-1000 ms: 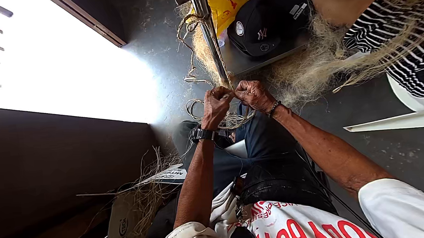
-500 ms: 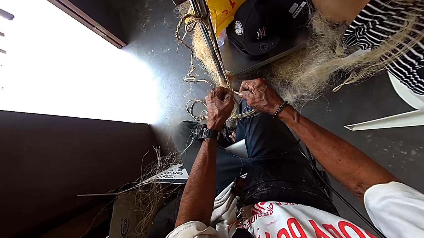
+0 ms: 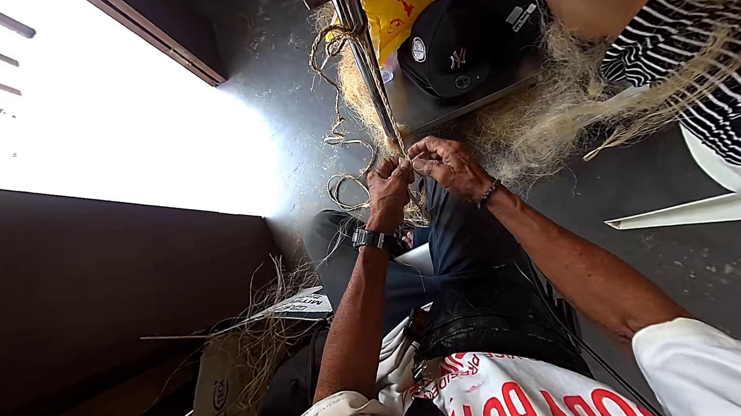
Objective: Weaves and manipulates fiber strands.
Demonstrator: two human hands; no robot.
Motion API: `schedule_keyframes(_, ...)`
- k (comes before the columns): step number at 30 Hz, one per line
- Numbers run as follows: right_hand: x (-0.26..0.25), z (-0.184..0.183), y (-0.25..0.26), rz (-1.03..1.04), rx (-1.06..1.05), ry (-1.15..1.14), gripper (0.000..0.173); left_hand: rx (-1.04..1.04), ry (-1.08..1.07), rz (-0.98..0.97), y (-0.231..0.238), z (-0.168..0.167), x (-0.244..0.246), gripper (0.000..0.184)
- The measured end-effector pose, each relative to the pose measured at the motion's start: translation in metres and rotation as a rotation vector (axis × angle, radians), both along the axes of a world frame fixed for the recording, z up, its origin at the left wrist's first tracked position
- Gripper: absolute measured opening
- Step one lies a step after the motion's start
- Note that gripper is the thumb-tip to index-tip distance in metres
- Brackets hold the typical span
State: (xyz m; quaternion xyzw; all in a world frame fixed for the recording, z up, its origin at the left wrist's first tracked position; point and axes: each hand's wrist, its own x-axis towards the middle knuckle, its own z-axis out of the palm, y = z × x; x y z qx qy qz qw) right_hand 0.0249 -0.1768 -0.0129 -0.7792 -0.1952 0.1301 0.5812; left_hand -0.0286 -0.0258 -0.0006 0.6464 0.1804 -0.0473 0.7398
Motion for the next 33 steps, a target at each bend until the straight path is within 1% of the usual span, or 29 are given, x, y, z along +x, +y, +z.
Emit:
schedule_keyframes(2,0.006,-0.001,0.008,0.05,0.113,0.24,0.019,0.037,-0.035,0.014,0.0,-0.003,0.0,0.015)
schedule_keyframes(4,0.007,-0.003,0.014,0.054,0.215,0.434,0.014,0.093,-0.046,0.041,0.0,-0.003,-0.002,0.015)
schedule_keyframes(6,0.007,-0.008,0.016,0.054,0.332,0.563,0.009,0.16,-0.053,0.064,0.0,-0.003,-0.008,0.018)
schedule_keyframes(7,0.007,-0.011,0.017,0.05,0.374,0.584,0.009,0.181,-0.066,0.07,0.001,-0.005,-0.01,0.019)
schedule_keyframes(9,0.006,-0.012,0.02,0.034,0.421,0.561,0.009,0.22,-0.093,0.077,0.002,-0.007,-0.014,0.02)
schedule_keyframes(11,0.005,-0.012,0.022,0.008,0.397,0.474,0.008,0.316,-0.118,0.069,0.004,-0.008,-0.02,0.02)
schedule_keyframes(13,0.005,-0.012,0.025,-0.018,0.303,0.304,0.008,0.392,-0.144,0.082,0.003,-0.012,-0.021,0.018)
schedule_keyframes(15,0.006,-0.012,0.026,-0.033,0.147,0.033,0.008,0.444,-0.141,0.115,0.0,-0.015,-0.018,0.015)
schedule_keyframes(16,0.006,-0.013,0.027,-0.041,0.074,-0.073,0.008,0.504,-0.147,0.124,-0.003,-0.016,-0.02,0.014)
schedule_keyframes(17,0.005,-0.015,0.027,-0.044,0.019,-0.138,0.009,0.591,-0.168,0.128,-0.005,-0.017,-0.023,0.013)
schedule_keyframes(19,0.002,-0.017,0.028,-0.035,-0.051,-0.179,0.012,0.786,-0.232,0.134,-0.008,-0.018,-0.032,0.011)
schedule_keyframes(21,-0.001,-0.019,0.031,-0.029,-0.053,-0.135,0.013,0.903,-0.278,0.176,-0.01,-0.021,-0.038,0.01)
schedule_keyframes(23,-0.004,-0.021,0.037,-0.038,-0.002,-0.088,0.013,0.939,-0.319,0.216,-0.014,-0.023,-0.042,0.01)
schedule_keyframes(25,-0.007,-0.022,0.042,-0.054,0.086,-0.005,0.012,0.95,-0.333,0.213,-0.017,-0.027,-0.049,0.01)
schedule_keyframes(27,-0.011,-0.02,0.046,-0.073,0.169,0.141,0.012,0.946,-0.296,0.166,-0.019,-0.03,-0.059,0.012)
schedule_keyframes(30,-0.015,-0.017,0.048,-0.094,0.296,0.359,0.01,0.977,-0.199,0.054,-0.014,-0.023,-0.077,0.011)
schedule_keyframes(31,-0.014,-0.017,0.047,-0.089,0.317,0.393,0.009,0.991,-0.206,0.073,-0.011,-0.018,-0.079,0.012)
schedule_keyframes(33,-0.012,-0.019,0.043,-0.064,0.349,0.398,0.009,0.98,-0.22,0.138,-0.001,-0.008,-0.076,0.023)
